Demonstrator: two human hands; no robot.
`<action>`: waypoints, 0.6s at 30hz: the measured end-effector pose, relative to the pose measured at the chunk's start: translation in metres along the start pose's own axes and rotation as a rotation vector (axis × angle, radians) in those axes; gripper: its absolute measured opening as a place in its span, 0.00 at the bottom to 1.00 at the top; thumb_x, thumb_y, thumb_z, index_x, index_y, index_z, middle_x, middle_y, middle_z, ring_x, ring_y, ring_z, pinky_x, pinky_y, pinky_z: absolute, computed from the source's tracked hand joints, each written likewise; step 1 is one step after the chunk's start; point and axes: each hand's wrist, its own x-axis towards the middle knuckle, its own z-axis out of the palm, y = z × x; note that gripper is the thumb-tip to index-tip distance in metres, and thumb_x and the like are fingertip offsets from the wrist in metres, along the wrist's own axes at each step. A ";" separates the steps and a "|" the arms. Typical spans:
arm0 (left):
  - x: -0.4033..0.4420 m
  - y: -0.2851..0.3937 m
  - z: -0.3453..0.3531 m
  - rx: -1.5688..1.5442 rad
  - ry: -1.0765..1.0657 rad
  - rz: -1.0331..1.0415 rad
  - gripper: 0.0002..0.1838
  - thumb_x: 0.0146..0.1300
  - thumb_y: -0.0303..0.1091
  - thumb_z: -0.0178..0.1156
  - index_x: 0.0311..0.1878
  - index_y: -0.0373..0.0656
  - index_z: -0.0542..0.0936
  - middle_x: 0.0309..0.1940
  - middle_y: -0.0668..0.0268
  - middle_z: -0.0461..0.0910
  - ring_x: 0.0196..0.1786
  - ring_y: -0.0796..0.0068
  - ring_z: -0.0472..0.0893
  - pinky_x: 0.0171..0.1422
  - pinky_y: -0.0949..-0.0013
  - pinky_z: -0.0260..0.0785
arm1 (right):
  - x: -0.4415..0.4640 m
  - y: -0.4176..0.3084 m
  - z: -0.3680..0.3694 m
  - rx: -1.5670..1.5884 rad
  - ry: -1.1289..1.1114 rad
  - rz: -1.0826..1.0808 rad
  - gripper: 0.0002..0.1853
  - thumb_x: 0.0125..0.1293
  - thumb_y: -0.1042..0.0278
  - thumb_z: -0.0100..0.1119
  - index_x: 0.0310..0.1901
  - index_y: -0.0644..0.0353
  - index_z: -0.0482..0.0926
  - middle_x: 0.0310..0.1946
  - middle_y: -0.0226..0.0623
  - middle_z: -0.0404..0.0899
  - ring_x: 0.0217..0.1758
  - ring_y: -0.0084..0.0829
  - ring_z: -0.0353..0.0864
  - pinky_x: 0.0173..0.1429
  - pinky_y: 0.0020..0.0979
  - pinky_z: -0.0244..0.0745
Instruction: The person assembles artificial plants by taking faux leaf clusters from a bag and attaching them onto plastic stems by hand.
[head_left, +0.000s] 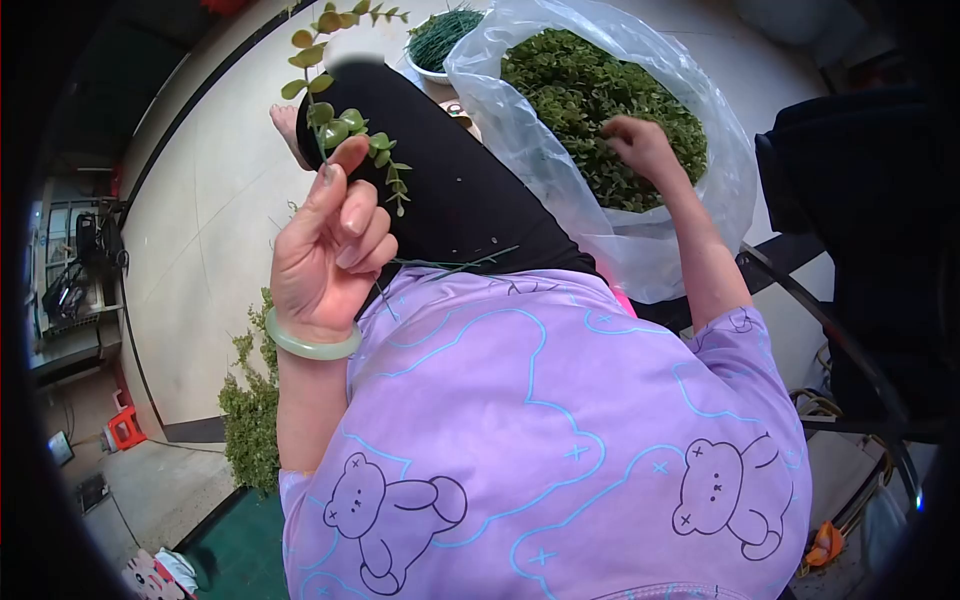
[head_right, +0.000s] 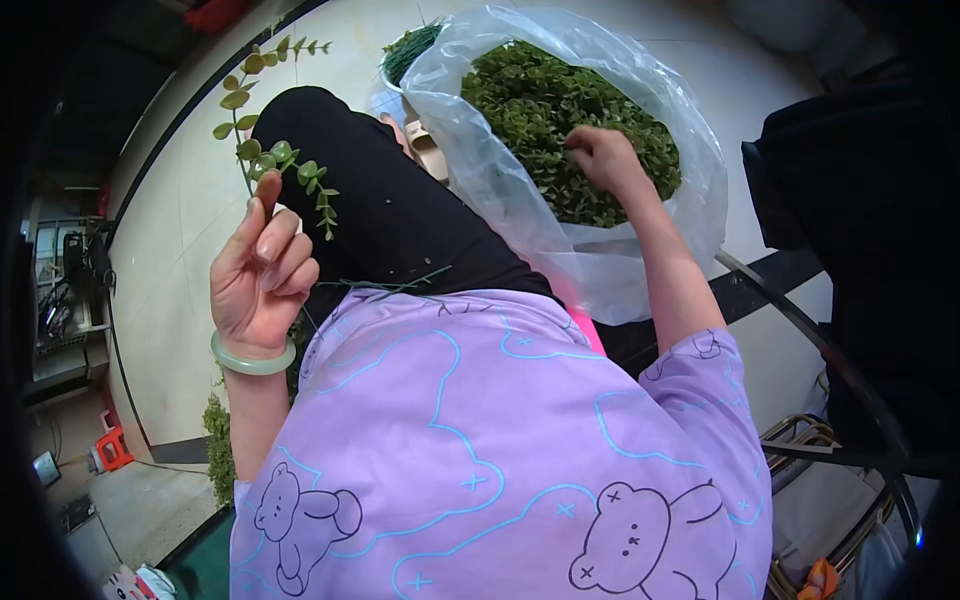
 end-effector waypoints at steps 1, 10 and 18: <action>0.000 0.000 0.001 0.004 0.006 0.017 0.15 0.71 0.36 0.43 0.56 0.41 0.70 0.18 0.72 0.67 0.16 0.85 0.57 0.20 0.79 0.48 | 0.000 -0.004 -0.008 0.091 0.045 0.062 0.12 0.46 0.71 0.61 0.36 0.55 0.79 0.29 0.42 0.80 0.37 0.42 0.80 0.44 0.40 0.74; -0.001 0.003 0.011 0.122 0.013 0.117 0.13 0.69 0.35 0.45 0.48 0.36 0.73 0.14 0.74 0.64 0.14 0.86 0.55 0.19 0.79 0.47 | -0.027 0.034 -0.011 -0.155 0.237 0.039 0.18 0.48 0.67 0.63 0.43 0.56 0.75 0.39 0.46 0.77 0.42 0.46 0.77 0.48 0.41 0.72; 0.003 -0.005 0.012 0.073 0.016 0.043 0.15 0.71 0.40 0.43 0.37 0.42 0.75 0.11 0.73 0.60 0.12 0.84 0.52 0.17 0.79 0.44 | -0.041 0.016 0.018 -0.258 -0.220 0.003 0.12 0.46 0.67 0.57 0.35 0.57 0.78 0.27 0.44 0.79 0.36 0.44 0.80 0.42 0.41 0.74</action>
